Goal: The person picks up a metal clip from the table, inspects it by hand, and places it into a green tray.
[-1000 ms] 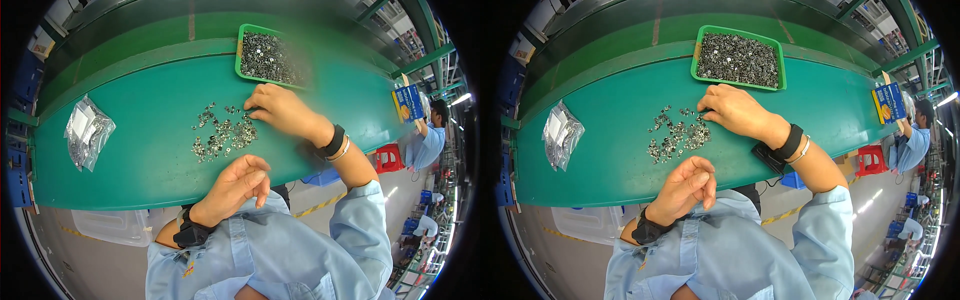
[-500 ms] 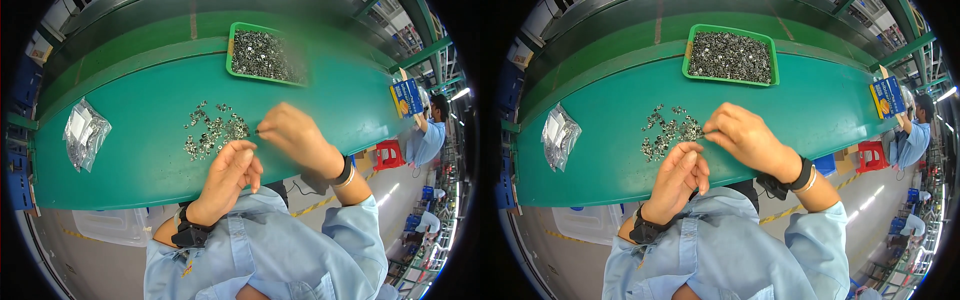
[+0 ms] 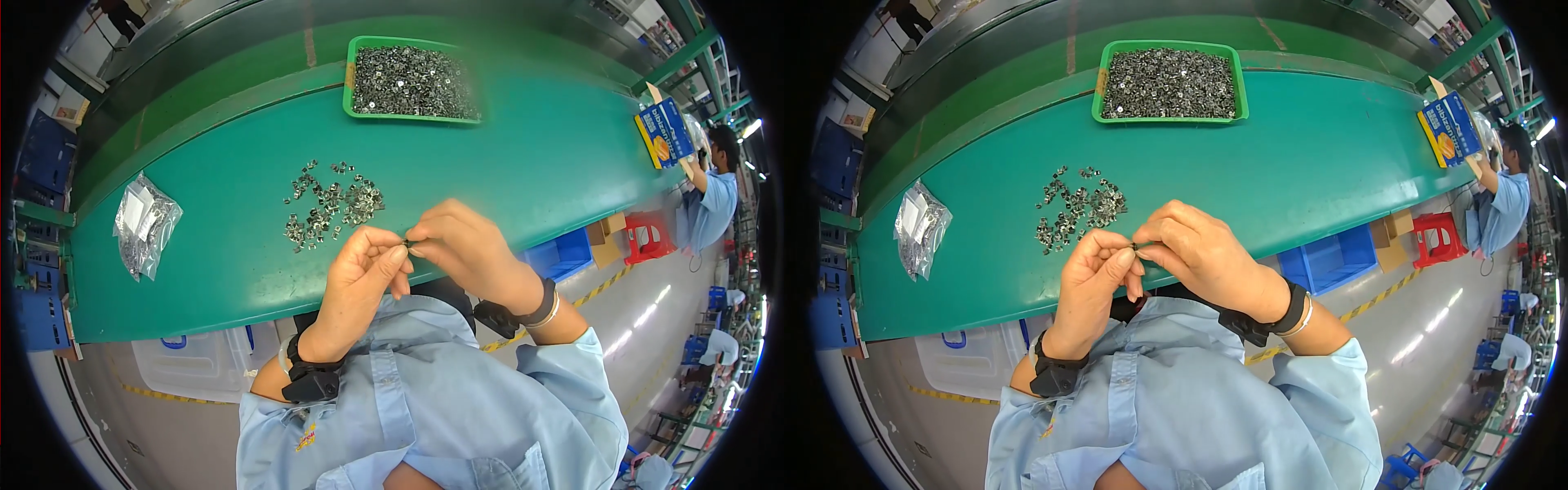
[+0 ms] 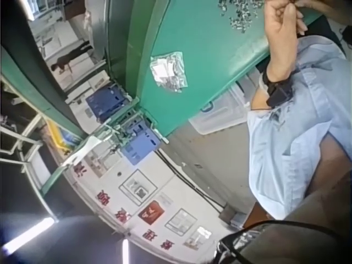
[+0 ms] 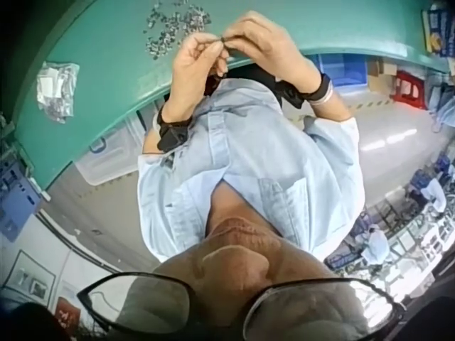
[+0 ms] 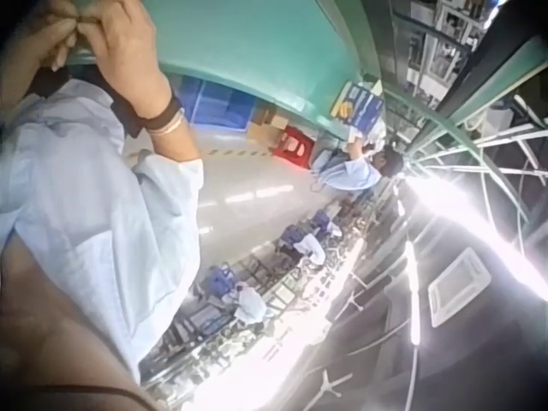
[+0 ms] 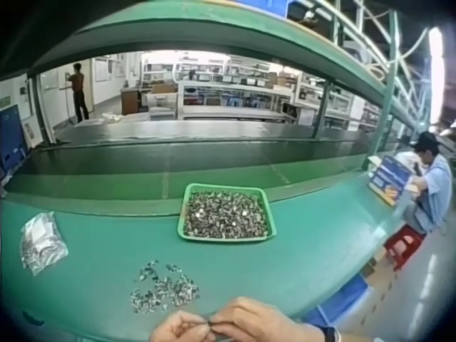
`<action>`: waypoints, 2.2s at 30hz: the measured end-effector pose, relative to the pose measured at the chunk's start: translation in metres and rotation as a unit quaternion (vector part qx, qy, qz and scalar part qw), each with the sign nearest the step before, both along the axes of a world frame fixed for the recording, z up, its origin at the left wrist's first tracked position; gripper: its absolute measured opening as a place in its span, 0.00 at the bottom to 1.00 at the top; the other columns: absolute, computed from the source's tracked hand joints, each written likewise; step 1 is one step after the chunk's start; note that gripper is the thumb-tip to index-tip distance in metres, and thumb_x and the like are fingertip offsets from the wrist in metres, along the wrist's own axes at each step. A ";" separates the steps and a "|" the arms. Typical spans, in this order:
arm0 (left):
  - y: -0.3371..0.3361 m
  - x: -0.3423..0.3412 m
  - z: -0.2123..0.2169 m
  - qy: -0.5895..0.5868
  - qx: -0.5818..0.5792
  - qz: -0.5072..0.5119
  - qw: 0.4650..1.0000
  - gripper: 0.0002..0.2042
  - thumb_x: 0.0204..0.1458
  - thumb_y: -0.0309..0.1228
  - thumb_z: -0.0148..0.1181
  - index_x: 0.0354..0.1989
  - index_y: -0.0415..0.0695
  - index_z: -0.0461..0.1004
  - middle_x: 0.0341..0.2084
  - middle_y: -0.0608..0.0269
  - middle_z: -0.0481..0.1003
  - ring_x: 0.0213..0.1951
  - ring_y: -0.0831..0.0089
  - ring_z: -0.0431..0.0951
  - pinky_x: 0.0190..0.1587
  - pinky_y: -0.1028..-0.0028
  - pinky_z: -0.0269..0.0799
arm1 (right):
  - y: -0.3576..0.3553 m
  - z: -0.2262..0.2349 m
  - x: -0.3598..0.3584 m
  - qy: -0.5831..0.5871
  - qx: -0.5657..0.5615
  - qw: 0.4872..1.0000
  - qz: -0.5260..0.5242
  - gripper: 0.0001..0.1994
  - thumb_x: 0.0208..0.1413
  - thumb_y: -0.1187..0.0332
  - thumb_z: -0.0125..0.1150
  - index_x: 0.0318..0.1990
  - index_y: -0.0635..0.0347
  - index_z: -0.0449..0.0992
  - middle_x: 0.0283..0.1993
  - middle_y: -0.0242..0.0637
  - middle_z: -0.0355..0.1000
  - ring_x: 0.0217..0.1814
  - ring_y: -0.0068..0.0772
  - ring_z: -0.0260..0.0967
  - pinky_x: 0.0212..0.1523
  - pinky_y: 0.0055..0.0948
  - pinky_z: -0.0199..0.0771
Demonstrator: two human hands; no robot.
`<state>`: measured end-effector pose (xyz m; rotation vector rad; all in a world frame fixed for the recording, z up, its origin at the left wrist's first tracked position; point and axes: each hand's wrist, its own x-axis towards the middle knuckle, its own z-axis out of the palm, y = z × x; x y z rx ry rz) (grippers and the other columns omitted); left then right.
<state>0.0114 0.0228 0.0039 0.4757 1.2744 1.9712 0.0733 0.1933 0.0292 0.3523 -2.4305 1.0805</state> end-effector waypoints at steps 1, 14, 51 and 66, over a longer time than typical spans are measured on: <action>-0.001 0.001 0.001 0.001 0.000 -0.002 1.000 0.05 0.59 0.28 0.50 0.38 0.40 0.66 0.27 0.61 0.72 0.23 0.77 0.72 0.25 0.79 0.69 | 0.000 -0.002 0.002 -0.008 -0.015 1.000 0.001 0.09 0.44 0.78 0.64 0.35 0.62 0.74 0.34 0.38 0.70 0.34 0.36 0.70 0.32 0.29 0.71; -0.008 0.002 0.008 -0.039 -0.013 -0.040 0.998 0.06 0.59 0.29 0.50 0.39 0.39 0.66 0.27 0.61 0.73 0.23 0.78 0.72 0.24 0.80 0.68 | -0.008 -0.007 0.010 0.022 -0.030 0.999 -0.006 0.09 0.43 0.79 0.64 0.34 0.61 0.74 0.32 0.37 0.71 0.34 0.35 0.70 0.31 0.28 0.71; -0.008 0.005 0.000 -0.174 0.106 -0.081 0.976 0.06 0.60 0.32 0.49 0.37 0.42 0.66 0.24 0.59 0.74 0.22 0.74 0.71 0.23 0.76 0.66 | -0.017 -0.024 0.018 0.027 -0.133 0.991 0.003 0.09 0.45 0.80 0.62 0.36 0.61 0.73 0.33 0.37 0.72 0.34 0.33 0.70 0.32 0.28 0.70; -0.010 0.000 -0.007 -0.193 0.126 -0.098 0.968 0.06 0.58 0.31 0.52 0.34 0.43 0.66 0.22 0.60 0.73 0.20 0.75 0.71 0.22 0.77 0.66 | -0.025 -0.031 0.016 0.030 -0.148 0.989 0.000 0.08 0.46 0.78 0.63 0.34 0.60 0.73 0.31 0.36 0.72 0.32 0.32 0.70 0.31 0.27 0.70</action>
